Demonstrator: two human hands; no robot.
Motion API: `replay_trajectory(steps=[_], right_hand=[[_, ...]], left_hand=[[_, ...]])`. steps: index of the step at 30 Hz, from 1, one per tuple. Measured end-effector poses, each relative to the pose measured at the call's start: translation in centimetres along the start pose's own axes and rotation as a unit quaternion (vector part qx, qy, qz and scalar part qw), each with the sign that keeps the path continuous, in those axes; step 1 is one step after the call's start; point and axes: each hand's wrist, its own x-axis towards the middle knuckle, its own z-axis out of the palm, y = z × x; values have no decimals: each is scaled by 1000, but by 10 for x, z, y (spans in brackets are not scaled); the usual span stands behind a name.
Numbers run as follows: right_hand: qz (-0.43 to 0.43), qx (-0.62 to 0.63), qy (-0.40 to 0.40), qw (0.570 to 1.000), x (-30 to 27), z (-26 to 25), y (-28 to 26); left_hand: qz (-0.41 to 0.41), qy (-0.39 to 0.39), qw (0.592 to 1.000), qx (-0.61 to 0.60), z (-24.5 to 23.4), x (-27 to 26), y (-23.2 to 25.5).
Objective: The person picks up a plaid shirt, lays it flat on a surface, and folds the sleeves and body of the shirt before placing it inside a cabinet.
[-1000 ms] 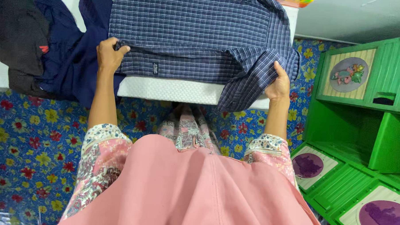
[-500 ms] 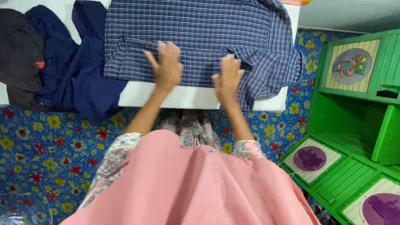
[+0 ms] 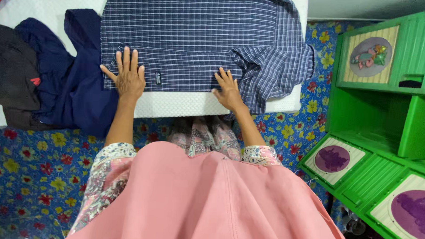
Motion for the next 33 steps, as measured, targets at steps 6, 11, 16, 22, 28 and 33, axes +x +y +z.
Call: replay_trajectory(steps=[6, 11, 16, 22, 28, 33], right_hand=[[133, 208, 179, 952, -40, -49, 37], [61, 52, 291, 953, -85, -88, 104], [34, -2, 174, 984, -105, -100, 146], [73, -52, 101, 991, -102, -119, 141], [43, -66, 97, 992, -90, -128, 166], [43, 57, 128, 989, -75, -122, 205]], left_hand=[[24, 139, 986, -85, 17, -15, 93], [129, 56, 955, -261, 57, -63, 215], [66, -88, 956, -272, 73, -90, 289], [108, -119, 962, -223, 128, -84, 297], [22, -173, 824, -539, 93, -50, 309], [-94, -82, 461, -878, -36, -6, 336]])
